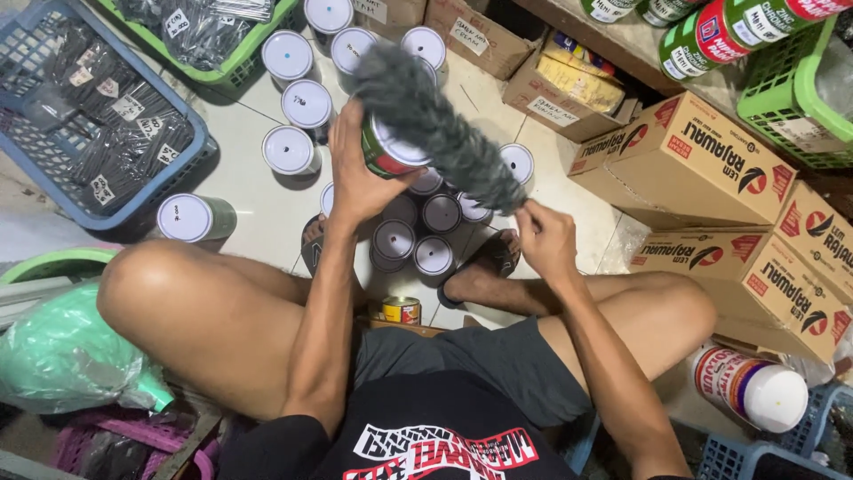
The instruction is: The person uses a duster to clean dust off several paint cans. The person picks up the cans one at a time, wipes the lids and sides, and places them back onto the floor or shelf.
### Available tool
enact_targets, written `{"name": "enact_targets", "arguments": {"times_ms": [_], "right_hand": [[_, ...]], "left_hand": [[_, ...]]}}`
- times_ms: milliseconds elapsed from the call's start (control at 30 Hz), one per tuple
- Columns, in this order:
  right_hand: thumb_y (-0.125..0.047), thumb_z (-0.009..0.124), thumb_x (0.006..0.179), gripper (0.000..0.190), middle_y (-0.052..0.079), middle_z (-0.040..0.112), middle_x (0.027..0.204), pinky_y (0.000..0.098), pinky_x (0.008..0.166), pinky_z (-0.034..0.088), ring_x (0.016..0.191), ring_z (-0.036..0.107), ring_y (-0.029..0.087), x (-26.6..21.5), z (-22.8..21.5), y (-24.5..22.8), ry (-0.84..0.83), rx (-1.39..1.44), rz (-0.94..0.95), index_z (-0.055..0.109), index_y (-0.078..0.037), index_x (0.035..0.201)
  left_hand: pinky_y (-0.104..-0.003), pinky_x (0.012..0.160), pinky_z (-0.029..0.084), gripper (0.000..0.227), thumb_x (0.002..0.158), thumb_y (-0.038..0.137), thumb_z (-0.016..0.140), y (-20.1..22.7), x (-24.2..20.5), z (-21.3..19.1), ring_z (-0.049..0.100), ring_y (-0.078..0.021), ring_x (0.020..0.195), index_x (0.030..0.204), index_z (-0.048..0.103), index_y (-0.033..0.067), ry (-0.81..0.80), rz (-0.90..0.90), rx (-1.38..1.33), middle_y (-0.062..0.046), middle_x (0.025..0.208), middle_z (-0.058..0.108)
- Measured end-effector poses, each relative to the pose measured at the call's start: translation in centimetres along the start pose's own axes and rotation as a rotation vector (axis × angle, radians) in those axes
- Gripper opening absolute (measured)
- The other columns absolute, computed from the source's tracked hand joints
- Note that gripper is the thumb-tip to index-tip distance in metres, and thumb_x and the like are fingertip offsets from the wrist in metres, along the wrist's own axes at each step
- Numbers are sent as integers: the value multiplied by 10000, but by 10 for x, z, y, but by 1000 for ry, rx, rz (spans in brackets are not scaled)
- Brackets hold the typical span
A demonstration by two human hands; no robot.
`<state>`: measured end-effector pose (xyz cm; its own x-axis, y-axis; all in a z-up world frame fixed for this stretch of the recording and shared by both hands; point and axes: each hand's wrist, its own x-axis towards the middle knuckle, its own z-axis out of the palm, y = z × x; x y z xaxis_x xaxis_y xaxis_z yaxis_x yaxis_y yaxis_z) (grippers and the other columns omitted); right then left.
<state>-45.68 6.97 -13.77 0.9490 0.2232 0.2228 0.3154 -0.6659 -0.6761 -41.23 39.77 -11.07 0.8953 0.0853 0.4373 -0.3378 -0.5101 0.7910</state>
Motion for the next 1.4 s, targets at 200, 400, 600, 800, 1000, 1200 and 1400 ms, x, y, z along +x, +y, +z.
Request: {"name": "enact_targets", "arguments": {"times_ms": [200,400,600,800,1000,1200,1400], "right_hand": [[-44,617,965,302,61,476,536,338,511,379,517,479,259,-8,-4,6,109,-144,-28,538,-95,678],[-64,651,957,254,100,537,513,341,526,449,516,601,316,11,-15,-15,54,-143,45,593,-107,713],[4,641,898,242,128,539,505,351,517,455,506,595,358,0,1,-14,74,-37,3,603,-83,676],[-17,660,938,213,139,560,537,371,530,463,531,615,354,11,-18,-10,121,-141,-31,635,-84,737],[-91,672,956,194,150,563,531,416,531,463,551,623,391,15,-16,-20,8,-182,35,643,-87,765],[-98,680,956,236,117,569,538,356,526,469,542,623,350,-3,-5,8,53,-132,-28,610,-118,731],[-47,588,1023,212,96,602,595,340,443,406,501,548,241,17,-29,-9,15,-191,-7,683,-55,834]], "left_hand": [[-556,1208,308,1115,647,358,1004,-20,-7,9,467,-384,1424,1517,356,104,-2,-7,-10,-147,1517,466],[-602,1171,282,1136,594,210,1038,3,-2,2,485,-413,1378,1522,388,122,-4,-38,-127,-160,1472,501],[-587,1136,331,1177,547,244,1059,-13,-9,12,499,-447,1343,1502,392,78,30,-24,-84,-208,1440,500],[-573,1157,318,1164,592,203,1047,1,1,7,482,-401,1399,1549,385,156,22,-22,-150,-132,1502,500],[-602,1160,311,1186,564,203,1059,-9,-5,7,475,-430,1386,1537,386,121,15,-69,-120,-171,1484,493],[-578,1175,303,1158,598,353,1040,-88,-31,53,484,-383,1389,1535,392,145,23,-65,-155,-129,1487,493],[-582,1196,306,1109,660,334,972,-5,-3,1,459,-379,1443,1562,348,170,7,-52,-95,-120,1536,477]]}}
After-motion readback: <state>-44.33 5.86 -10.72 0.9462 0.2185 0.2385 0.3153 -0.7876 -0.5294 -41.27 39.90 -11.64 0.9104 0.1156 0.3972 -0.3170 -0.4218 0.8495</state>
